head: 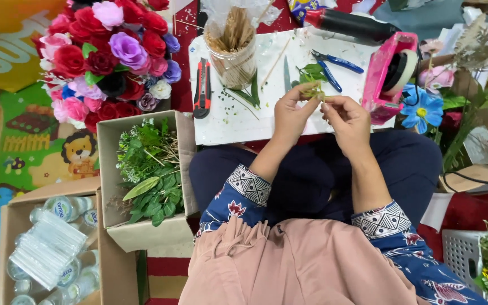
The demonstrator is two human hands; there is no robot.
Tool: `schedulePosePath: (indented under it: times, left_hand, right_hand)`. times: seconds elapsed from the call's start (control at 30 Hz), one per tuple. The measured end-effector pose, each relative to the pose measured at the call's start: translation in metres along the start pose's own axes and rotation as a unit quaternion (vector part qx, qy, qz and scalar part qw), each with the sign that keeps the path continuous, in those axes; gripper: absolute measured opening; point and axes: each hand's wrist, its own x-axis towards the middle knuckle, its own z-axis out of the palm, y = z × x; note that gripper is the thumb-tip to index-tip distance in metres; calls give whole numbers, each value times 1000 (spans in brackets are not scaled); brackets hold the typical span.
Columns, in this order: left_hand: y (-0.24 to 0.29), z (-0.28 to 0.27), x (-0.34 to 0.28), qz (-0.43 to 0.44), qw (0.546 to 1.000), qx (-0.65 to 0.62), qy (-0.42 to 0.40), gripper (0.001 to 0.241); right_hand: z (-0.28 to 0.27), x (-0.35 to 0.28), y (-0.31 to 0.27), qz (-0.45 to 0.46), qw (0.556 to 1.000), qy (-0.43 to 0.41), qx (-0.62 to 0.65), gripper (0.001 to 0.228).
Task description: Assembling small leaf clusters onto wooden sticks to create floral arrangement components.
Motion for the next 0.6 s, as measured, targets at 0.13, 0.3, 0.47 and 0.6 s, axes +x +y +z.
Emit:
schedulePosePath:
  times: [0.13,0.3,0.47,0.6]
  left_hand:
    - [5,0,-4,10,1000,16,-7,43]
    - [2,2,-7,-12,997,73,-5,44]
    - [16,1,-9,20,990,135,-25,42]
    - [6,1,-10,37,988,147,-33,42]
  right_hand:
    - [2,-1,0,7,1000,5,8,13]
    - [0,-3,14,24,999,10,22,11]
    - [-2,-1,10,29,999,4,42,9]
    - [-4,-4,17,27,998,18,55,8]
